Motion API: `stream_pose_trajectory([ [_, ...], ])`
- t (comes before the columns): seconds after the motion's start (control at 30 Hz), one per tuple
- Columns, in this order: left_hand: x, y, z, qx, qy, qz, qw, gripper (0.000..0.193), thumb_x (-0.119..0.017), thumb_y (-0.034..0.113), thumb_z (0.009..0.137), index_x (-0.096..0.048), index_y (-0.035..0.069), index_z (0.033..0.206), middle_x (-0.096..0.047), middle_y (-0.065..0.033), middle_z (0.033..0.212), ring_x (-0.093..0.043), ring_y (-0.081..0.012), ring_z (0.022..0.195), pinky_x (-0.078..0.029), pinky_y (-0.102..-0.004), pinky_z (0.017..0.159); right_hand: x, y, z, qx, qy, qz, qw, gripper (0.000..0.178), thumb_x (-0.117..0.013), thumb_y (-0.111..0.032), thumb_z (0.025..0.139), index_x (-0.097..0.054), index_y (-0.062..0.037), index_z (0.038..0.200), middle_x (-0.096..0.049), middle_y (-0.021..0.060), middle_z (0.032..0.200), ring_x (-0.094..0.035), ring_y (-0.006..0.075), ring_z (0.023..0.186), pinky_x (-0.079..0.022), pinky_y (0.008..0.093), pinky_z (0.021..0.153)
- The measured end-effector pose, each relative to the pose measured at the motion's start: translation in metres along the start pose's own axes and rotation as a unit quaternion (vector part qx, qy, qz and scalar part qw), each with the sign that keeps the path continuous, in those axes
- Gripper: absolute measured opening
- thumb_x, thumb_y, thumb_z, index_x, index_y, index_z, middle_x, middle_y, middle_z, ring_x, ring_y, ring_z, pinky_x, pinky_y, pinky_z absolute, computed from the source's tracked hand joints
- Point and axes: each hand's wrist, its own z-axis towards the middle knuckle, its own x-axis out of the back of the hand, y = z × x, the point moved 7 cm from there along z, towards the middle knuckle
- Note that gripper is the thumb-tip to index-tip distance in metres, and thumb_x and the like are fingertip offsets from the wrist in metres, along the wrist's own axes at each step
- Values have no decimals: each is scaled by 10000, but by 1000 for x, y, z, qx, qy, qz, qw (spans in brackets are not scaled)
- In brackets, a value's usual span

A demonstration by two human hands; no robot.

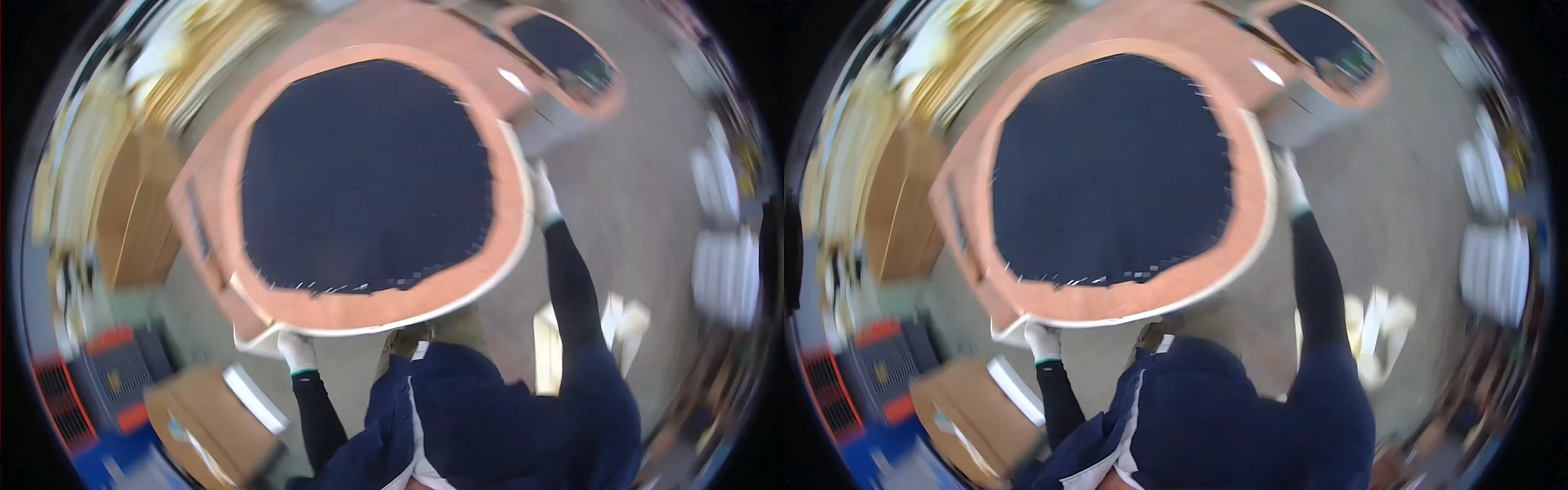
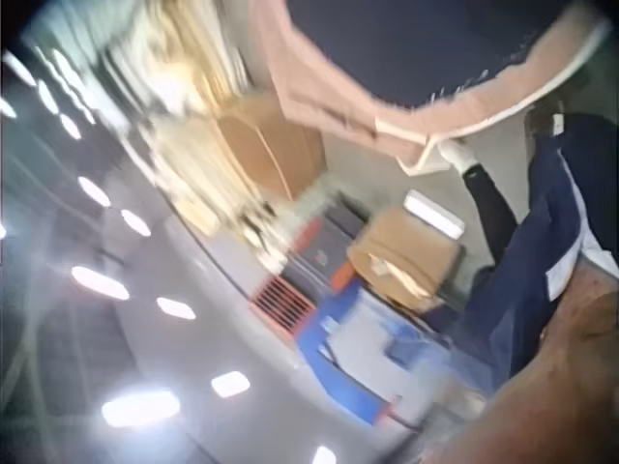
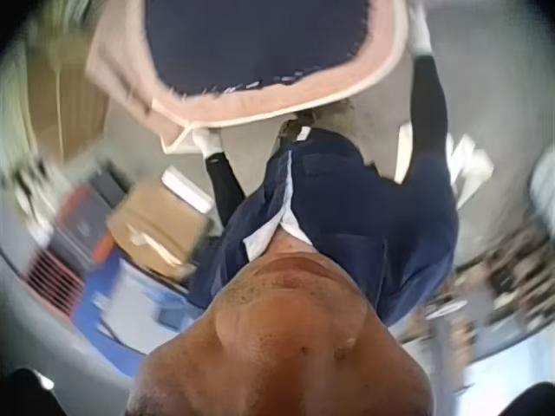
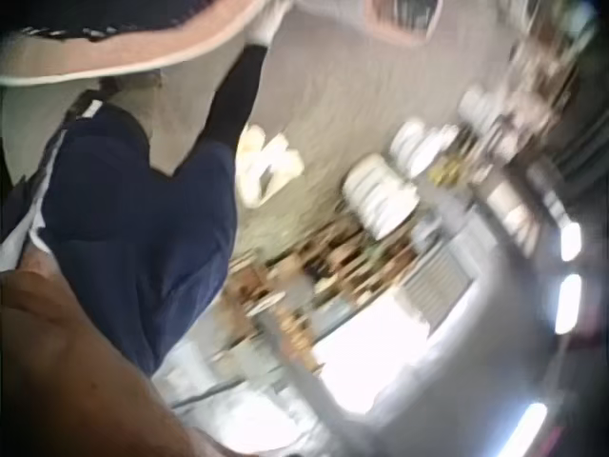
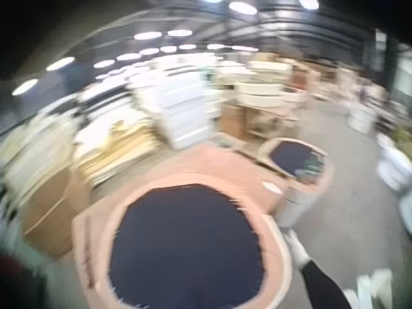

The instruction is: The person applies adhesive to the edge of a large, oval-shaped foam cushion using a spray gun. They then press a strip of beige foam padding along the glued edge to cover the perimeter. The person repeats this process, applying glue and attaching foam strips to different sections of the cushion's edge.

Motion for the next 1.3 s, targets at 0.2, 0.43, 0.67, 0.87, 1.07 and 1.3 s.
stream_pose_trajectory([
  [0.2,-14,192,-9,-506,47,294,809,381,-567,321,1041,-645,-39,1143,-631,-85,933,-556,-165,902,-472,-342,865,-44,65,27,-45,-96,58,993,629,-306,-439,1123,-242,-53,1615,-353,129,1624,-375,290,1466,-300,420,1228],
  [0.43,-88,237,221,-253,-69,223,939,680,-403,608,1060,-546,37,1400,-643,-90,1207,-584,-163,1102,-438,-323,1003,-67,44,-5,-61,-101,76,990,696,-338,-555,1093,-338,-50,1572,-474,145,1531,-512,310,1355,-426,448,1141],
  [0.67,-101,222,242,-124,-123,287,942,1014,-404,798,946,-510,-90,1425,-634,-170,1326,-564,-240,1268,-416,-358,1065,-117,13,-3,-53,-170,117,977,735,-395,-585,1064,-393,-26,1542,-533,138,1487,-542,301,1326,-423,429,1135],
  [0.87,-48,160,126,-96,-177,245,948,865,-373,734,1002,-620,-33,1319,-665,-54,1093,-607,-166,1065,-464,-291,898,-174,-93,87,-46,-264,58,962,580,-453,-406,1106,-423,4,1515,-552,132,1459,-555,226,1307,-459,379,1089],
  [1.07,13,8,-18,-20,-62,-73,995,964,-388,740,988,-372,-60,1524,-518,-163,1461,-509,-273,1330,-397,-392,1127,-408,-200,220,113,-399,-230,881,523,-638,-347,1031,-564,33,1383,-606,93,1364,-584,131,1197,-485,300,1016],
  [1.3,-59,-86,-119,-65,70,-183,978,870,-318,637,1053,-312,-82,1544,-440,-189,1545,-401,-285,1445,-286,-407,1213,-481,-179,281,74,-510,-509,689,514,-618,-333,1036,-538,-29,1443,-611,134,1386,-613,223,1230,-486,335,1046],
])
